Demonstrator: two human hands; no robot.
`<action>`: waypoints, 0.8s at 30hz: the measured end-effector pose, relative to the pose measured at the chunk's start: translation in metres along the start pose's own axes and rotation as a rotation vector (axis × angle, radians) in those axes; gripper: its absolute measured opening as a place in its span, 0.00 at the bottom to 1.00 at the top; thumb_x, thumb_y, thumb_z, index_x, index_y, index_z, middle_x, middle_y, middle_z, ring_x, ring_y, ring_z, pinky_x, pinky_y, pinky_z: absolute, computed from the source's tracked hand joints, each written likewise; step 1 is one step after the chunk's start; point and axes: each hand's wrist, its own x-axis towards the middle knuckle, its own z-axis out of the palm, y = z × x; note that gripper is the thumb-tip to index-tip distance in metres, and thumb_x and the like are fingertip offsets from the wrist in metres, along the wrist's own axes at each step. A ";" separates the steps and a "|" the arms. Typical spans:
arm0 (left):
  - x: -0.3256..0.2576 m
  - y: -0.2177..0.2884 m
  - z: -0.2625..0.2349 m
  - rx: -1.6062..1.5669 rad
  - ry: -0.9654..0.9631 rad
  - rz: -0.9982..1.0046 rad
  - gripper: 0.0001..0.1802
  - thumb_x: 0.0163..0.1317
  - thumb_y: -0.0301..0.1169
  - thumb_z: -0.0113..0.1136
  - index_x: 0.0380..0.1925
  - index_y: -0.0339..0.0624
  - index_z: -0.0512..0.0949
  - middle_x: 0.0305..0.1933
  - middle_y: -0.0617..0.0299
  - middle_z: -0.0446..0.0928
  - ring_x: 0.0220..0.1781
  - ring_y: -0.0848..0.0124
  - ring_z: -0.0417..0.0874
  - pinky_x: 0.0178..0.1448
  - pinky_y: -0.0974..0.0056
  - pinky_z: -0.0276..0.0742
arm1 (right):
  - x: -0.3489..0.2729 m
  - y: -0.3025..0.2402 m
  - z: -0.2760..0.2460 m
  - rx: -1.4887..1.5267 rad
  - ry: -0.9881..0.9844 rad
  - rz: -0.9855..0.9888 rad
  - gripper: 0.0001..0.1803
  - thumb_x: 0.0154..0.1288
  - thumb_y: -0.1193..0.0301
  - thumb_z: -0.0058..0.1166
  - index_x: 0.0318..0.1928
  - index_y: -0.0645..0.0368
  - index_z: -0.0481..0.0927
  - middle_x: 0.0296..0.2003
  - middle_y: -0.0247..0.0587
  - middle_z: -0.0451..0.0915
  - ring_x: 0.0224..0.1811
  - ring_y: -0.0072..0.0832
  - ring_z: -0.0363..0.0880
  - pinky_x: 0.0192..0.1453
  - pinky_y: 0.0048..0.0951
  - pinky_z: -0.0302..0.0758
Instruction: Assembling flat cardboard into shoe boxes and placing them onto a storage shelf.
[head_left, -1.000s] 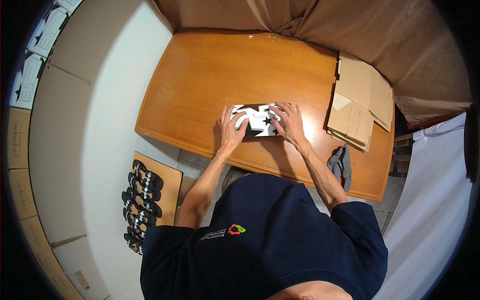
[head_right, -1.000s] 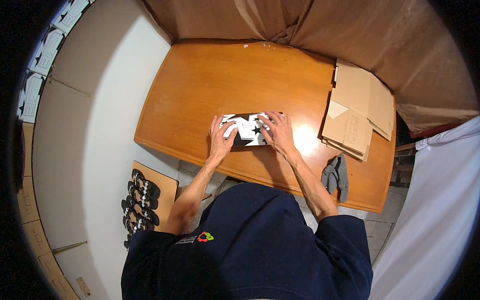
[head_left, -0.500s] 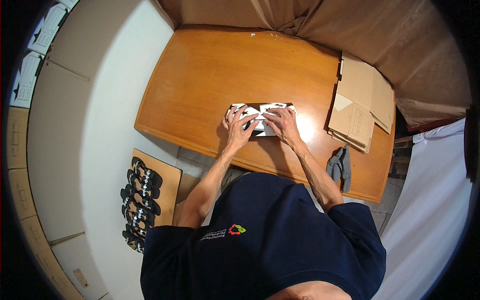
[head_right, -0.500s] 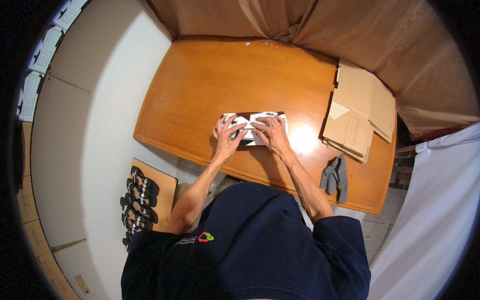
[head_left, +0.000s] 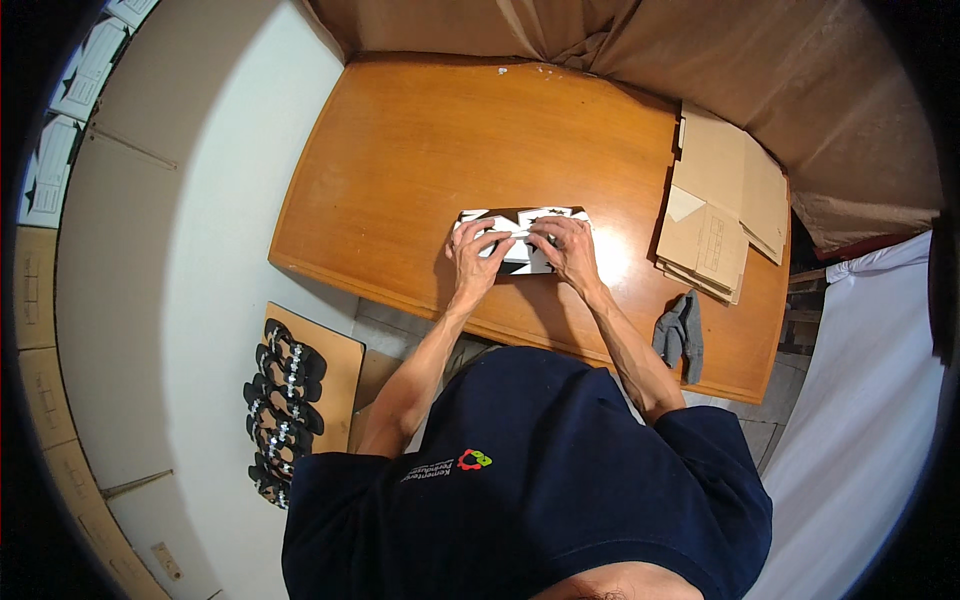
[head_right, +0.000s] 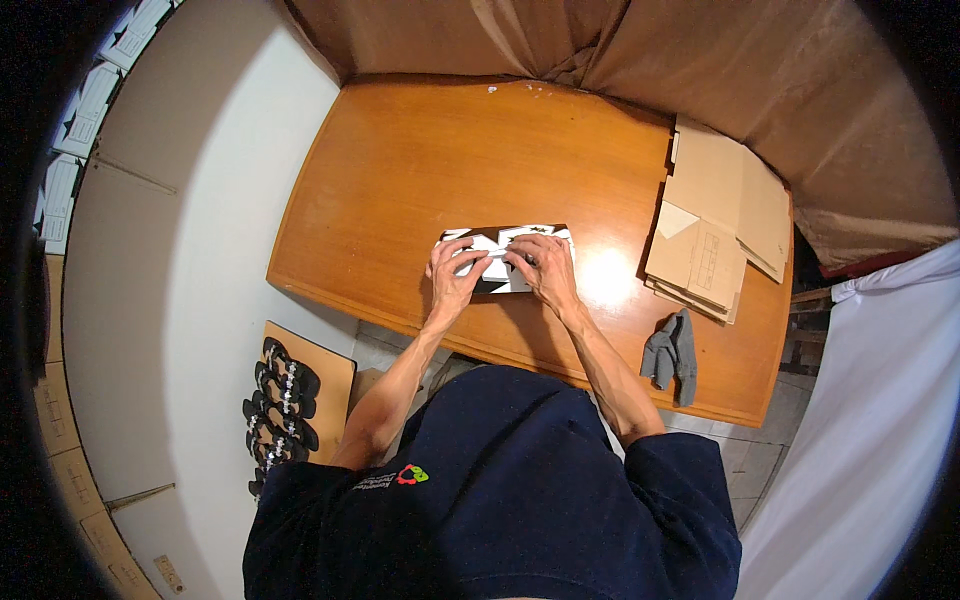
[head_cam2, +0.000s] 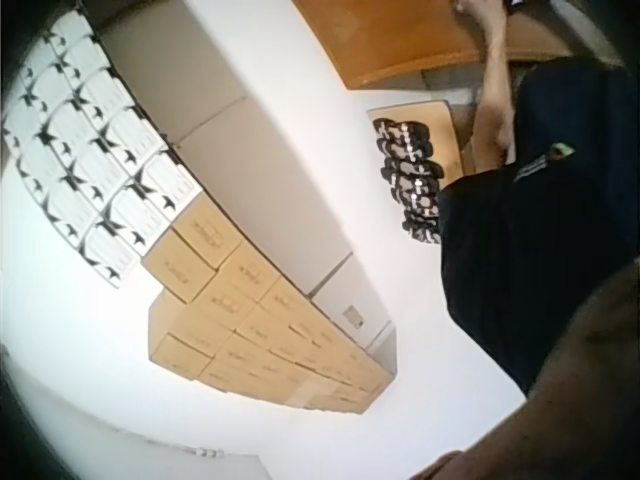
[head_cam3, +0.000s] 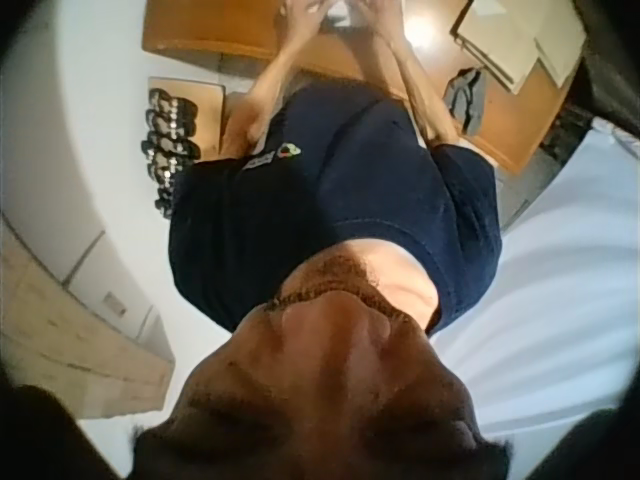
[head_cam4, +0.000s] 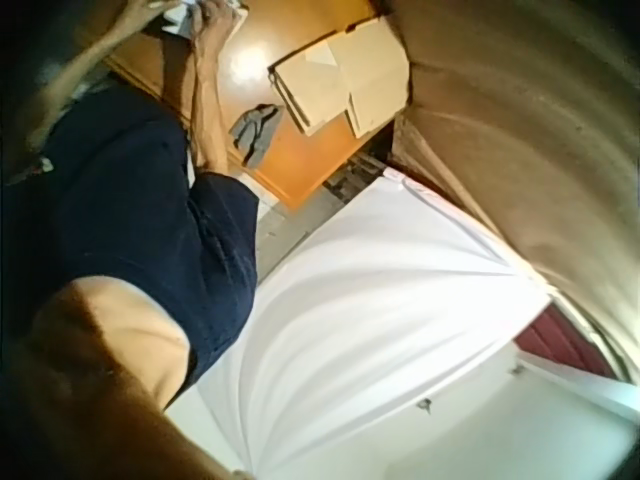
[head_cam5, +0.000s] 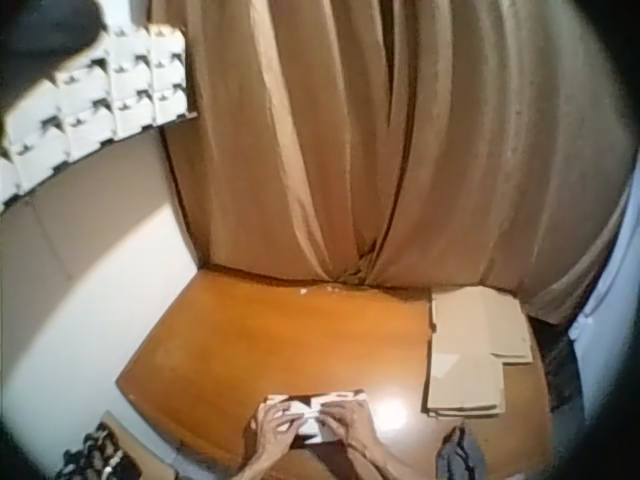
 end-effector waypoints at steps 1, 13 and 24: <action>0.000 -0.001 0.000 -0.014 -0.003 -0.028 0.10 0.60 0.44 0.76 0.38 0.59 0.92 0.57 0.70 0.84 0.71 0.61 0.70 0.75 0.42 0.53 | 0.002 -0.002 0.000 0.025 -0.006 0.061 0.12 0.68 0.61 0.66 0.41 0.56 0.91 0.46 0.37 0.89 0.52 0.36 0.83 0.62 0.42 0.68; 0.003 0.006 -0.007 0.046 -0.091 -0.122 0.17 0.59 0.49 0.77 0.46 0.58 0.92 0.59 0.67 0.79 0.71 0.60 0.68 0.72 0.42 0.55 | 0.007 -0.005 -0.004 -0.091 -0.093 0.137 0.20 0.62 0.50 0.70 0.38 0.55 0.91 0.39 0.36 0.86 0.44 0.35 0.82 0.52 0.40 0.67; -0.002 -0.005 -0.009 -0.004 -0.124 -0.097 0.25 0.59 0.48 0.76 0.55 0.53 0.87 0.75 0.52 0.67 0.78 0.49 0.60 0.75 0.39 0.57 | 0.003 -0.019 0.009 -0.293 0.065 0.135 0.27 0.56 0.42 0.71 0.37 0.53 0.90 0.35 0.36 0.83 0.42 0.35 0.78 0.54 0.42 0.63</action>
